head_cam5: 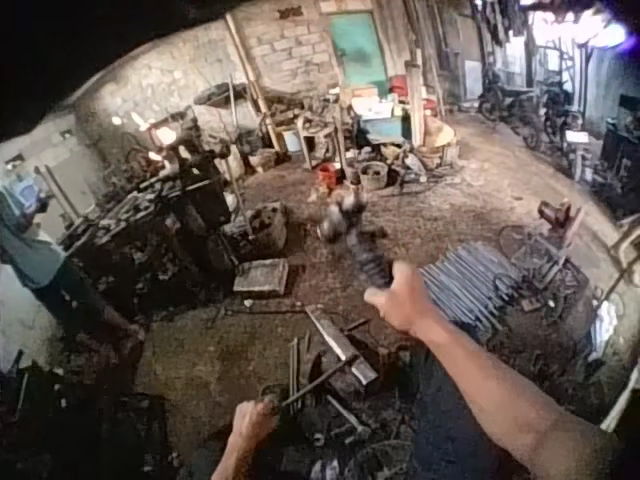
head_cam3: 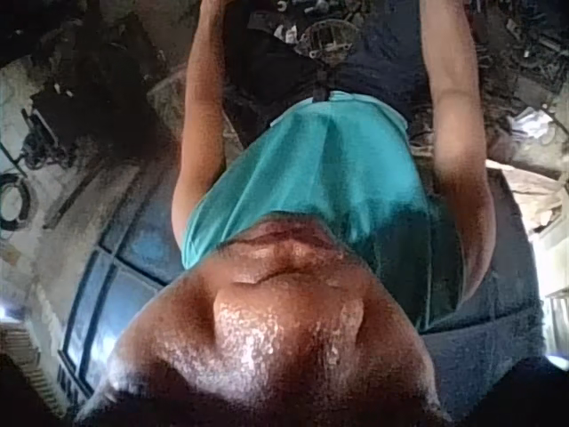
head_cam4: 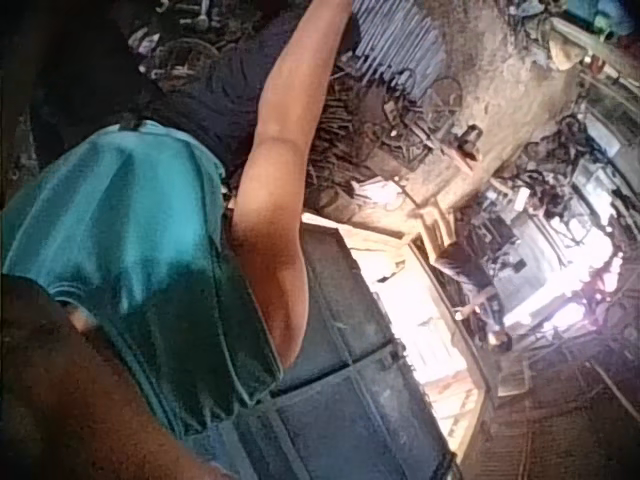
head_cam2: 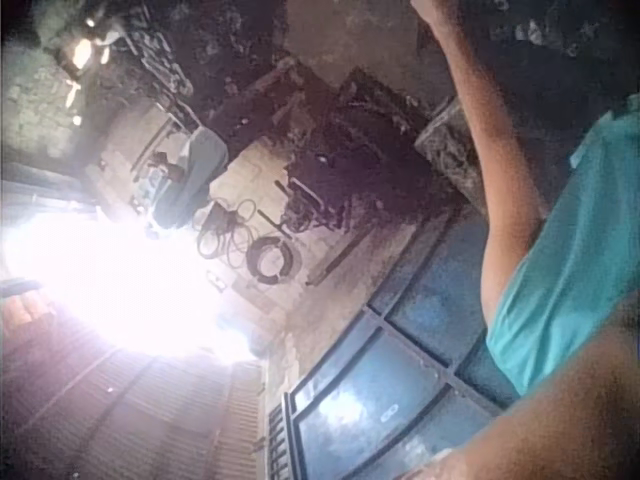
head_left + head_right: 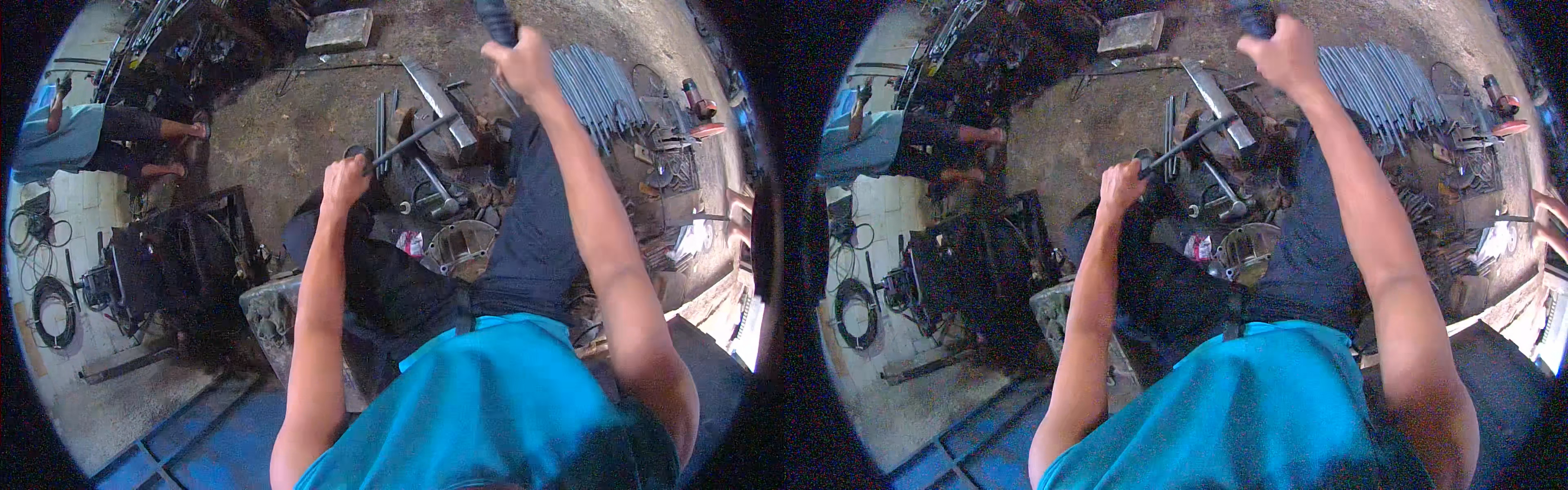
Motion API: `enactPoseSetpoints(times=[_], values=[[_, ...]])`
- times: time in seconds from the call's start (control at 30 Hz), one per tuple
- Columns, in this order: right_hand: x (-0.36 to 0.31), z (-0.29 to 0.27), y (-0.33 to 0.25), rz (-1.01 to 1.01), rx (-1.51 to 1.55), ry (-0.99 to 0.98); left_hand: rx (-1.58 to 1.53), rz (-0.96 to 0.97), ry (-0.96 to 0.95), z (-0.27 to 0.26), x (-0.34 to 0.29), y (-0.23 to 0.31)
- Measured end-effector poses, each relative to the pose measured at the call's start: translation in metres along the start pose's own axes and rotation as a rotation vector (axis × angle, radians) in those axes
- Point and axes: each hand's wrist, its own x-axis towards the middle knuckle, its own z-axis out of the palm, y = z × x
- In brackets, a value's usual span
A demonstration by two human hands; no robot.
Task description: Hammering a metal rod on an anvil to shape or flatten it.
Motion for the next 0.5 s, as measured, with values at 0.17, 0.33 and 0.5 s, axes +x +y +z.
enactPoseSetpoints(times=[0.17, 0.33, 0.5], values=[[0.004, -0.007, -0.039, -0.159, 0.274, 0.053, 0.019, 0.001, 0.010, -0.009, 0.004, 0.001], [-0.100, 0.072, 0.085, -0.102, 0.020, 0.132, 0.000, 0.017, -0.006, -0.011, 0.009, 0.012], [-0.082, 0.034, 0.055, 0.453, 0.412, -0.332, 0.000, 0.001, 0.019, -0.003, 0.009, 0.013]])
